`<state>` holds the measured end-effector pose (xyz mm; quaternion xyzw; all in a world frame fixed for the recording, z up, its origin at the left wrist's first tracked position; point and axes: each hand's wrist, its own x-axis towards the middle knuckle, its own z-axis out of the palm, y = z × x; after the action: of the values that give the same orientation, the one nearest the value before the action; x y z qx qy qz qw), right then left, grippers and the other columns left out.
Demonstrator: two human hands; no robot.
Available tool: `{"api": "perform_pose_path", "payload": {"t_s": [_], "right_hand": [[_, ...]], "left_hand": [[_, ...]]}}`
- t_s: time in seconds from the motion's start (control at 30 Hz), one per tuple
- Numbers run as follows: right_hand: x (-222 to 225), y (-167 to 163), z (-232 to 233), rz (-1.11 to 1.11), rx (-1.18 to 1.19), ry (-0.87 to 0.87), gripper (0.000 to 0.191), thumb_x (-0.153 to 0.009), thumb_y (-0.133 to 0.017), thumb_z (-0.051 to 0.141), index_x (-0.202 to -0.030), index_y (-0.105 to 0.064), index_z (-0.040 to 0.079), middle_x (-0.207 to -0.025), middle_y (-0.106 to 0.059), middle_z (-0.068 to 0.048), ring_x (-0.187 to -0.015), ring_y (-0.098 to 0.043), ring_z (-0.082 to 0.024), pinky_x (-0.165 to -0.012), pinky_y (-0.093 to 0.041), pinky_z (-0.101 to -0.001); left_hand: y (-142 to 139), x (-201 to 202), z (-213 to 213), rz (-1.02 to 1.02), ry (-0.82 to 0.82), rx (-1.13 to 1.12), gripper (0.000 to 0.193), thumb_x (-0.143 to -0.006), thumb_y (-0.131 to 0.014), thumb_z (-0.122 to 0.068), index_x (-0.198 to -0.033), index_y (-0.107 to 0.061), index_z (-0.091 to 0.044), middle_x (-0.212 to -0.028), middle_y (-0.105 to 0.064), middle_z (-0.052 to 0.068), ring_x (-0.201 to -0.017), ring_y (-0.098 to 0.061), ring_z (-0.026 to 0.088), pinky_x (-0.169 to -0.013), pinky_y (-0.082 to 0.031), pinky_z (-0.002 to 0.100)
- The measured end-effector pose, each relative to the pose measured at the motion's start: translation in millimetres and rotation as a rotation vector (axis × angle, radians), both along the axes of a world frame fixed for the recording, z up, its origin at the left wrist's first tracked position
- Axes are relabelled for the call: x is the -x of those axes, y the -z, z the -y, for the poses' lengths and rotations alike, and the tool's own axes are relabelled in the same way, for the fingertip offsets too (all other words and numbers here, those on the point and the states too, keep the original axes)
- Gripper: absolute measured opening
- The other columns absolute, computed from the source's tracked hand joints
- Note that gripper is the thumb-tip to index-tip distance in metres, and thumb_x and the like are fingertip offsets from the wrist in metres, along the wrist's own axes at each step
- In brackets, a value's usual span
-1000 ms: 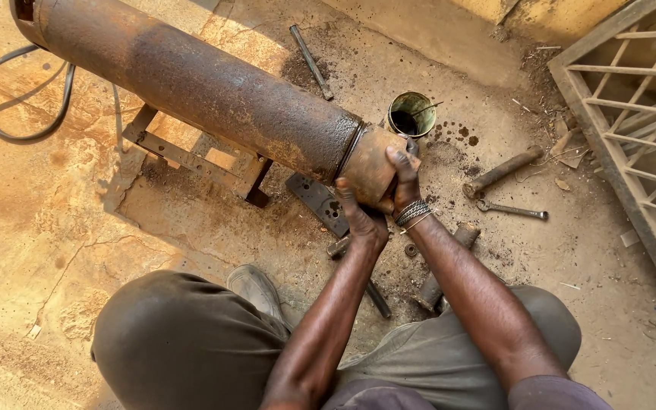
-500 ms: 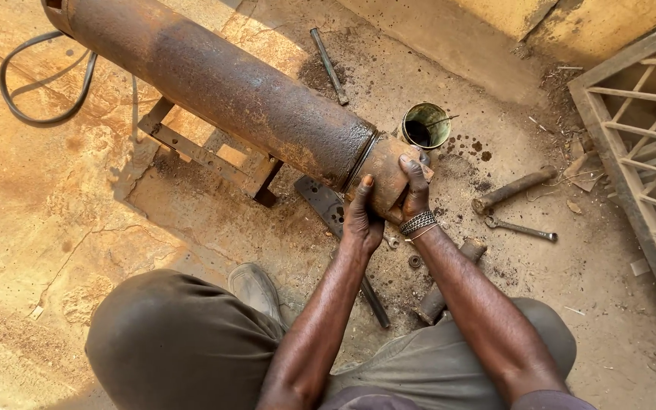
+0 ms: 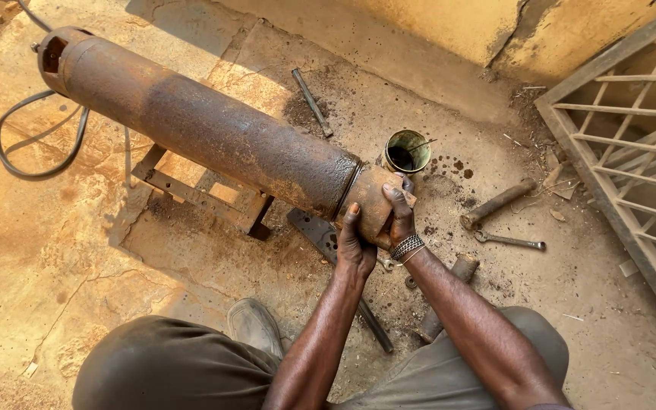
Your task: The person is repairing a large metal pipe. They use a hammer and chisel to remove a metal ring, then use a wrench to tighten a fitting onto the pipe. Finally, they use a hammer to secure the fitting in place.
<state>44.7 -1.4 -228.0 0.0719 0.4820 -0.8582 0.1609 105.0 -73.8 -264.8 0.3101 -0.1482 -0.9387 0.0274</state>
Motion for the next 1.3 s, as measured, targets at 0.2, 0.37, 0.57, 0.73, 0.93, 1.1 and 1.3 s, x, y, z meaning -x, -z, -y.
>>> {"api": "perform_pose_path", "payload": {"t_s": [0.2,0.37,0.57,0.73,0.93,1.1,1.3], "right_hand": [[1.9,29.6,-4.9,0.101,0.120,-0.065,0.072,-0.081,-0.077,0.033,-0.139,-0.040,0.013,-0.123,-0.054,-0.020,-0.111,-0.063,-0.033,-0.088,-0.062,-0.0492],[9.7,32.9,-1.5,0.033,0.025,-0.004,0.078,-0.071,-0.078,0.035,-0.136,-0.041,0.011,-0.119,-0.059,-0.020,-0.103,-0.066,-0.034,-0.082,-0.061,-0.0517],[-3.8,16.7,2.1,-0.096,-0.050,-0.024,0.081,-0.075,-0.076,0.035,-0.141,-0.037,0.011,-0.126,-0.055,-0.020,-0.112,-0.061,-0.033,-0.092,-0.056,-0.0502],[-12.8,13.6,2.2,-0.452,-0.252,-0.047,0.083,-0.078,-0.074,0.035,-0.146,-0.033,0.010,-0.132,-0.051,-0.019,-0.120,-0.056,-0.031,-0.101,-0.051,-0.0485],[-19.4,11.9,-2.5,-0.704,-0.370,-0.017,0.086,-0.083,-0.072,0.036,-0.152,-0.028,0.008,-0.140,-0.046,-0.018,-0.129,-0.050,-0.030,-0.111,-0.045,-0.0466],[-21.5,8.7,-4.1,-0.775,-0.391,-0.019,0.089,-0.084,-0.070,0.037,-0.155,-0.023,0.009,-0.146,-0.039,-0.018,-0.139,-0.043,-0.030,-0.118,-0.040,-0.0472],[-14.8,9.1,-3.8,-0.773,-0.431,-0.023,0.087,-0.083,-0.071,0.037,-0.152,-0.025,0.008,-0.142,-0.042,-0.018,-0.135,-0.046,-0.031,-0.115,-0.043,-0.0474]], "left_hand": [[-20.2,-2.0,-3.0,-0.076,-0.076,-0.058,0.114,-0.056,-0.095,-0.050,-0.144,-0.041,-0.001,-0.144,-0.051,0.019,-0.141,-0.045,0.037,-0.121,-0.039,0.054],[-48.7,5.4,3.4,0.042,-0.186,0.076,0.104,-0.053,-0.095,-0.042,-0.139,-0.049,-0.006,-0.134,-0.061,0.012,-0.132,-0.055,0.035,-0.112,-0.051,0.051],[-47.7,4.0,3.8,-0.047,-0.098,-0.058,0.106,-0.054,-0.092,-0.049,-0.139,-0.051,-0.002,-0.137,-0.057,0.018,-0.128,-0.057,0.036,-0.107,-0.054,0.052],[-34.3,-3.3,-1.2,-0.310,-0.128,-0.157,0.099,-0.066,-0.091,-0.048,-0.144,-0.046,-0.005,-0.140,-0.055,0.012,-0.129,-0.053,0.030,-0.112,-0.045,0.046],[-15.4,-4.4,0.3,-0.393,-0.101,-0.152,0.097,-0.062,-0.095,-0.052,-0.134,-0.051,-0.003,-0.122,-0.062,0.010,-0.120,-0.060,0.031,-0.108,-0.052,0.048],[0.0,-0.7,4.0,-0.455,0.013,-0.215,0.100,-0.055,-0.096,-0.055,-0.133,-0.057,-0.006,-0.120,-0.063,0.009,-0.114,-0.062,0.028,-0.103,-0.054,0.044],[-0.7,-4.1,6.2,-0.453,-0.012,-0.207,0.099,-0.063,-0.093,-0.055,-0.137,-0.052,-0.004,-0.129,-0.061,0.011,-0.124,-0.058,0.030,-0.112,-0.049,0.047]]}}
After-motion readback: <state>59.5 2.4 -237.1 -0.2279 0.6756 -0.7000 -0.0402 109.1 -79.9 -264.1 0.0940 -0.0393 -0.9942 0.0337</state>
